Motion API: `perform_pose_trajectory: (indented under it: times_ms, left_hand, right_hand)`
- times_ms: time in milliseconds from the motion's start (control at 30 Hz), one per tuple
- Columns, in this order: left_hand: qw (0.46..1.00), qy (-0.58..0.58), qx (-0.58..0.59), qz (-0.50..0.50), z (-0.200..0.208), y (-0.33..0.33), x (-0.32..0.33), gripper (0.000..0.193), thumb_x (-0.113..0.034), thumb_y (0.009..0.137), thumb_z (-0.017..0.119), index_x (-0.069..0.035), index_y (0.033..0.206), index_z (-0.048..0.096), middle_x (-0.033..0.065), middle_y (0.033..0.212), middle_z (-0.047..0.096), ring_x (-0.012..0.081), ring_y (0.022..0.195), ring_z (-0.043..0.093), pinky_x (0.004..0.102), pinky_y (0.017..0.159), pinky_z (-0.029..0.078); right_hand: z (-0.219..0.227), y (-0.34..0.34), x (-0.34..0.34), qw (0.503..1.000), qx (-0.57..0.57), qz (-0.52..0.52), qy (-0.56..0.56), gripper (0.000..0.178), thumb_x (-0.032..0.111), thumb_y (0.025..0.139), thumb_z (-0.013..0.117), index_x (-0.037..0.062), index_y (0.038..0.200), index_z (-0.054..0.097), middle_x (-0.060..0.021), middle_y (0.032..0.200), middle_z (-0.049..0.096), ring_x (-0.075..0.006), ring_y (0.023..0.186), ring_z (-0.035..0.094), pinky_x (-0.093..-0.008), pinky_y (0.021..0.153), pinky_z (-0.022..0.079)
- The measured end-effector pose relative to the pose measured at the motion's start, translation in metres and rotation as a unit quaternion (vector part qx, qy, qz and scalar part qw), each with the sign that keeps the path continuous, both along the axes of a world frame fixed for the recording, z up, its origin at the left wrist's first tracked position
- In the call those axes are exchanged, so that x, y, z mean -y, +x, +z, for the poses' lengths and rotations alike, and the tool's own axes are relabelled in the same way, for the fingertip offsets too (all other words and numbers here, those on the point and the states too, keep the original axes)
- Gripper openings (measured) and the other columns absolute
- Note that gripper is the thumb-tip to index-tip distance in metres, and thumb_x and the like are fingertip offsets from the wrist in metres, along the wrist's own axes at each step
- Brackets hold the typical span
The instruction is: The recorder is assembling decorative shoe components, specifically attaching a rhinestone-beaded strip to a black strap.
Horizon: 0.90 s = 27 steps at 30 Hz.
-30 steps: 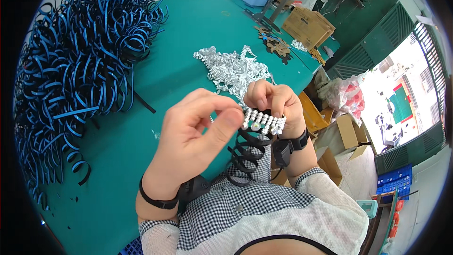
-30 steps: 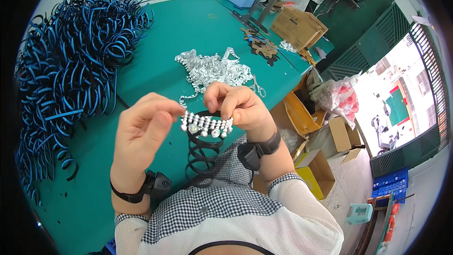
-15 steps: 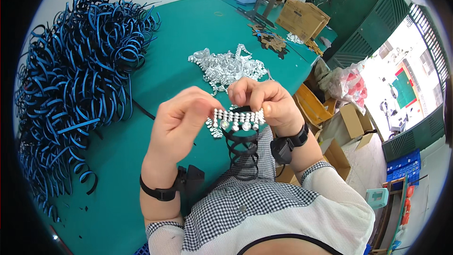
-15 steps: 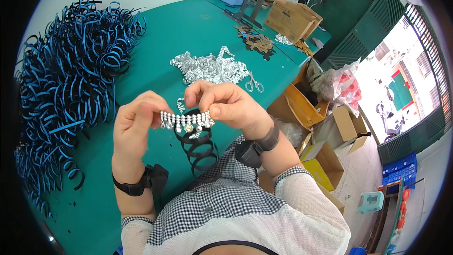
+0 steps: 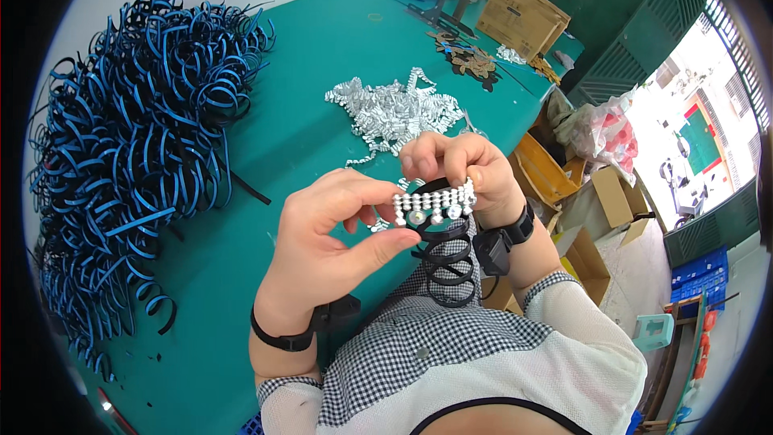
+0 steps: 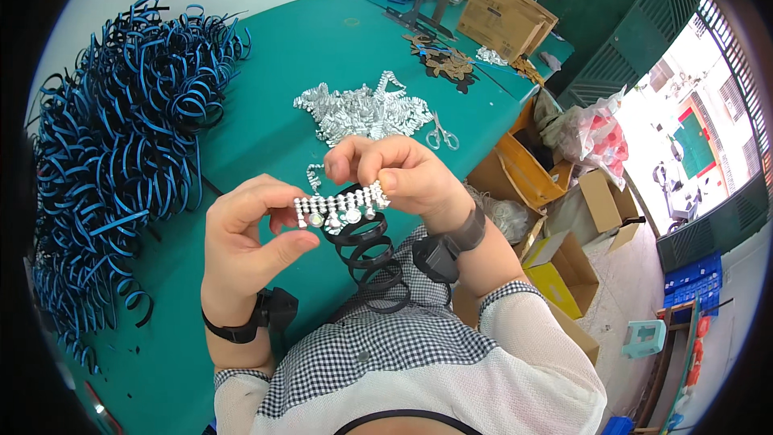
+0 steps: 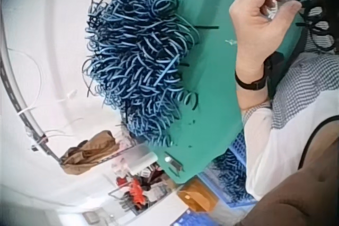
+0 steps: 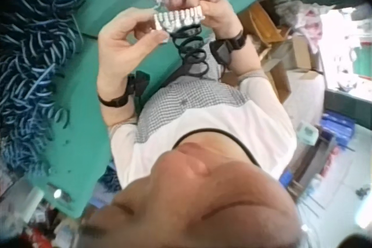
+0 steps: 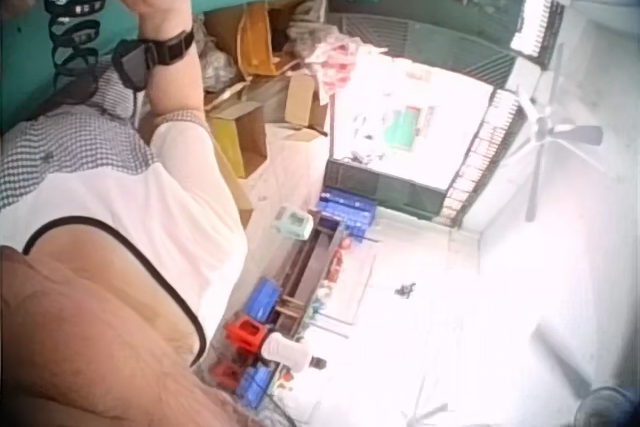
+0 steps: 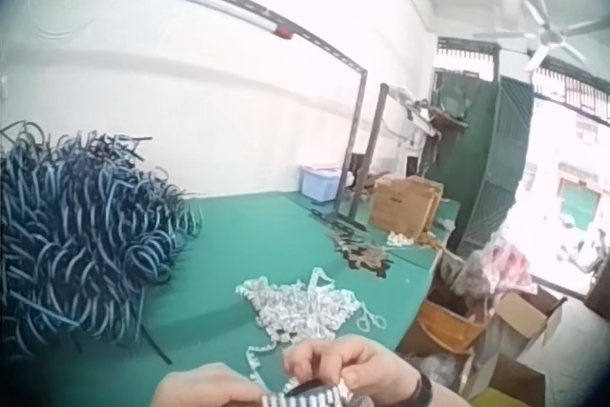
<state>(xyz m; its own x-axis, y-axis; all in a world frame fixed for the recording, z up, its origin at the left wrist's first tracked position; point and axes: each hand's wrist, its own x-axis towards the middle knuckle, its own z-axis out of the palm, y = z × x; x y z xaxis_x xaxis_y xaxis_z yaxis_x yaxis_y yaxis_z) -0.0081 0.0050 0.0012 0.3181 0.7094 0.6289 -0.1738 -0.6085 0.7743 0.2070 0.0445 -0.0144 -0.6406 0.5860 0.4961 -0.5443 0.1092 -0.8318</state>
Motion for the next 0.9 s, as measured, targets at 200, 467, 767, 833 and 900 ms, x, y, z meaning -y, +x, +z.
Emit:
perform_pose_trajectory:
  times_ms: [200, 467, 767, 833, 900]
  left_hand:
    - [0.999, 0.024, -0.005, 0.045, 0.002, 0.006, 0.007, 0.021, -0.006, 0.064, 0.074, -0.004, 0.082, 0.062, 0.0023, 0.069, 0.058, 0.012, 0.057, 0.049, 0.0239, 0.049, 0.036]
    - [0.999, 0.04, -0.001, 0.036, 0.0, 0.0, 0.003, 0.018, -0.004, 0.068, 0.07, -0.002, 0.084, 0.062, 0.0041, 0.068, 0.057, 0.0111, 0.054, 0.05, 0.0229, 0.048, 0.037]
    - [0.976, -0.168, 0.097, -0.102, 0.0, 0.0, 0.008, 0.015, -0.009, 0.078, 0.067, 0.003, 0.086, 0.062, 0.002, 0.072, 0.057, 0.0056, 0.06, 0.05, 0.0197, 0.051, 0.039]
    - [0.973, -0.2, 0.088, -0.068, 0.001, 0.001, 0.008, 0.013, -0.008, 0.082, 0.062, 0.005, 0.086, 0.062, 0.0033, 0.073, 0.058, 0.0059, 0.063, 0.052, 0.0195, 0.054, 0.041]
    - [0.977, -0.176, 0.097, -0.072, -0.001, 0.002, 0.006, 0.013, -0.007, 0.084, 0.06, 0.005, 0.087, 0.061, 0.0038, 0.073, 0.058, 0.0065, 0.064, 0.053, 0.0196, 0.055, 0.041]
  right_hand:
    - [-0.008, -0.002, -0.003, 0.999, -0.037, 0.021, -0.013, 0.023, 0.027, 0.08, 0.061, 0.0059, 0.072, 0.059, -0.0092, 0.097, 0.051, -0.0261, 0.094, 0.041, -0.0384, 0.081, 0.032]
    - [-0.01, -0.004, -0.006, 0.999, -0.033, 0.024, 0.0, 0.022, 0.026, 0.08, 0.061, 0.0062, 0.071, 0.059, -0.0103, 0.099, 0.052, -0.0266, 0.095, 0.041, -0.0386, 0.082, 0.033]
    - [0.004, 0.002, 0.0, 0.997, 0.03, -0.039, 0.058, 0.021, 0.025, 0.081, 0.062, 0.0056, 0.074, 0.061, -0.0115, 0.099, 0.051, -0.0243, 0.097, 0.044, -0.0386, 0.089, 0.032]
    - [0.006, 0.002, 0.002, 0.996, 0.052, -0.043, 0.062, 0.022, 0.026, 0.081, 0.062, 0.0053, 0.074, 0.06, -0.012, 0.098, 0.051, -0.0233, 0.097, 0.044, -0.037, 0.089, 0.032]
    - [0.003, 0.001, 0.0, 0.995, 0.053, -0.048, 0.073, 0.022, 0.026, 0.081, 0.061, 0.0051, 0.073, 0.06, -0.0127, 0.099, 0.051, -0.0227, 0.098, 0.044, -0.036, 0.088, 0.033]
